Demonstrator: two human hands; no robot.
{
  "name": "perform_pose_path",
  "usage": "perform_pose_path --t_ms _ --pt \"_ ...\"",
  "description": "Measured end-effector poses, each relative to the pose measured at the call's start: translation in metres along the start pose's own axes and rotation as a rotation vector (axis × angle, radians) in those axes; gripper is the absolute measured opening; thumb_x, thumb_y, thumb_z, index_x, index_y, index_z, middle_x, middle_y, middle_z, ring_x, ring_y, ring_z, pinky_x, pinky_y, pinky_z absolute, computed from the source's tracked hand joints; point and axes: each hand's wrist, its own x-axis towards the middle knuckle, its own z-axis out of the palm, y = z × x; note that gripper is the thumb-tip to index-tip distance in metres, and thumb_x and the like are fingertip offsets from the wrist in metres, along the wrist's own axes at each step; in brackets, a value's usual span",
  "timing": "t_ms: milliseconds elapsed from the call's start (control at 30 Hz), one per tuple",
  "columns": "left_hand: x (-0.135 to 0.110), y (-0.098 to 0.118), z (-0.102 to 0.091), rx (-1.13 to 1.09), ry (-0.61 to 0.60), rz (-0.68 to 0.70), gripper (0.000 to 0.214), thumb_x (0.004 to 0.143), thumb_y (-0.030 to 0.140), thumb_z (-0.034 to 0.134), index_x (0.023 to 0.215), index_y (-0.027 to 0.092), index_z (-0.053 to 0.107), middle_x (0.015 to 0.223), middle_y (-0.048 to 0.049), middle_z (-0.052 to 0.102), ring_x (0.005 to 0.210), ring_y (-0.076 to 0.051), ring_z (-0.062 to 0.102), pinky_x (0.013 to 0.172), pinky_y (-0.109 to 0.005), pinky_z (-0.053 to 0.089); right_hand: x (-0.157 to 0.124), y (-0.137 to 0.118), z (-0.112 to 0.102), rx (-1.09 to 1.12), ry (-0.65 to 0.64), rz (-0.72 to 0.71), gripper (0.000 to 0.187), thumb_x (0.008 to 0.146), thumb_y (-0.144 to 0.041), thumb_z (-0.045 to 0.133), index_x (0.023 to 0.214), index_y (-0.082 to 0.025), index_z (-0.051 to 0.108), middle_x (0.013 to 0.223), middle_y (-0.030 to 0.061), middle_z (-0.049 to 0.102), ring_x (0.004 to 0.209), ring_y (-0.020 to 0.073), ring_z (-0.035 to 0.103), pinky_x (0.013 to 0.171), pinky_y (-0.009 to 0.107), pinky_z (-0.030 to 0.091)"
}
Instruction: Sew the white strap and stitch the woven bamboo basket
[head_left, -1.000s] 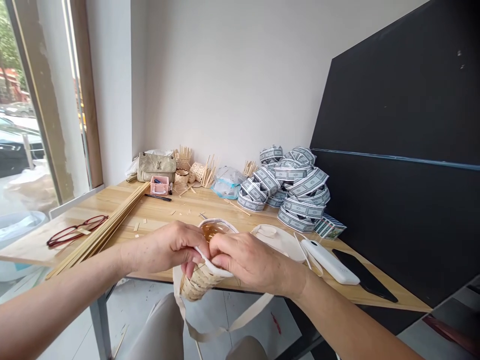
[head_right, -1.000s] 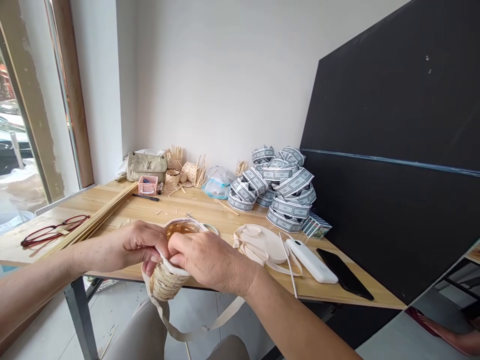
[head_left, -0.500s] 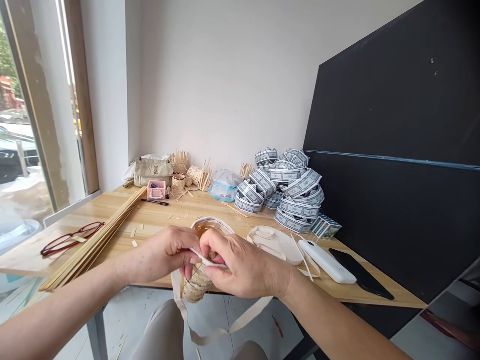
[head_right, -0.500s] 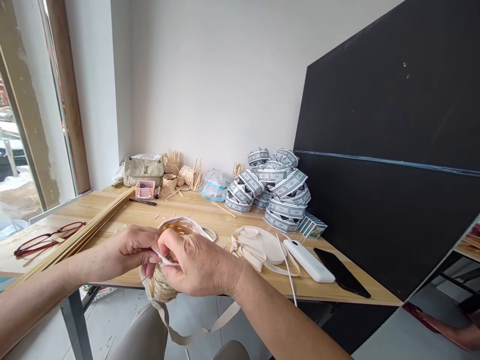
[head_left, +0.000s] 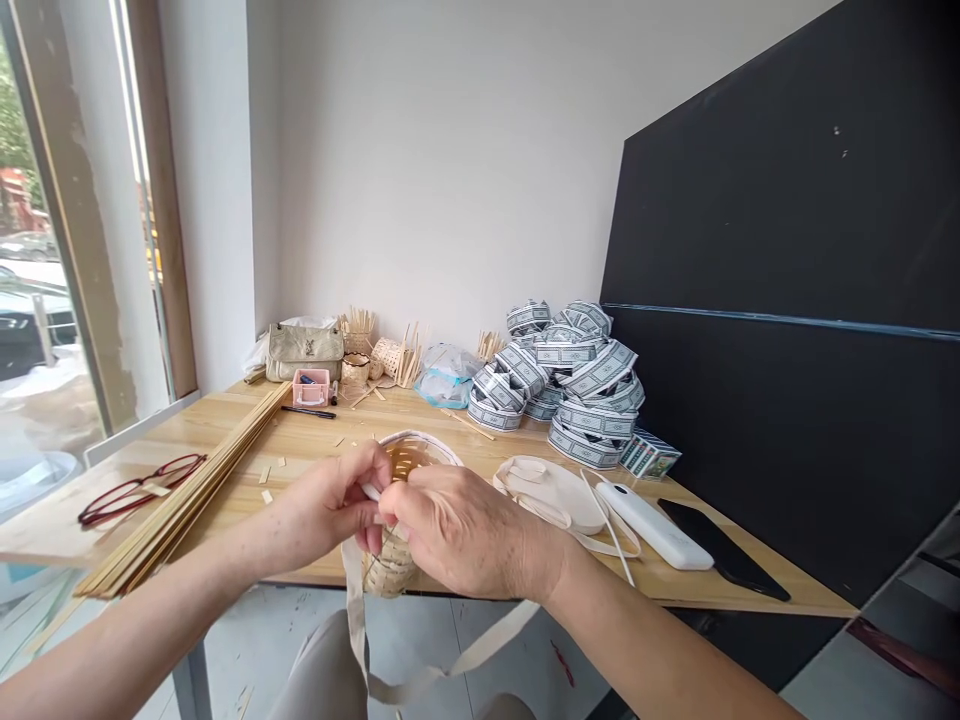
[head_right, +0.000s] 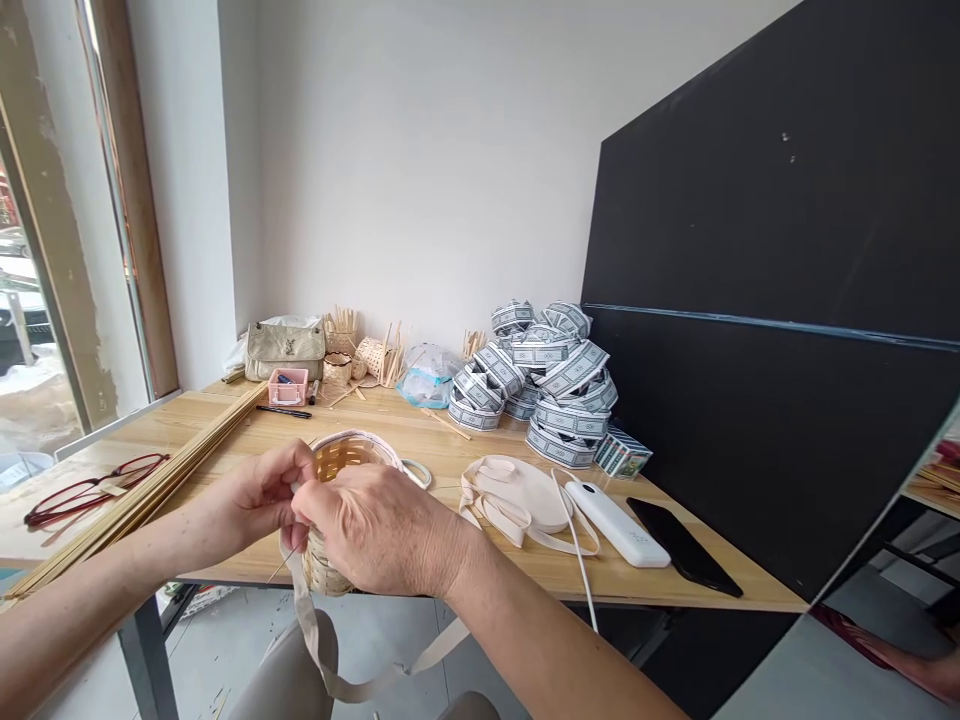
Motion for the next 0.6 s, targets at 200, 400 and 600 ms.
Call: perform_pose_path --t_ms 200,400,600 --pt "0.0 -0.001 -0.004 0.127 0.078 0.027 0.01 0.082 0.028 0.05 0.081 0.018 0.048 0.057 0.0019 0.057 0.051 -0.012 0.059 0.05 -0.021 0.047 0.002 -0.001 -0.019 -0.223 -0.134 0.048 0.011 0.088 -0.014 0.041 0.089 -0.016 0.052 0.078 0.0018 0.058 0.068 0.0144 0.054 0.058 0.025 0.041" --pt "0.003 0.005 -0.008 0.226 0.197 0.114 0.019 0.081 0.028 0.05 0.079 0.015 0.064 0.061 -0.0017 0.058 0.051 -0.012 0.059 0.05 -0.021 0.049 0.003 -0.011 -0.016 -0.413 0.225 0.06 0.02 0.092 -0.014 0.042 0.09 -0.015 0.061 0.089 0.0066 0.057 0.079 0.0154 0.053 0.067 0.027 0.043" --pt "0.002 0.003 -0.007 0.259 0.255 0.125 0.021 0.078 0.029 0.054 0.075 0.014 0.068 0.063 -0.0026 0.055 0.05 -0.012 0.057 0.047 -0.021 0.049 0.007 -0.007 0.006 -0.485 0.268 -0.054 0.024 0.085 -0.008 0.049 0.065 -0.013 0.059 0.06 -0.0004 0.047 0.056 0.0123 0.039 0.051 0.027 0.031"
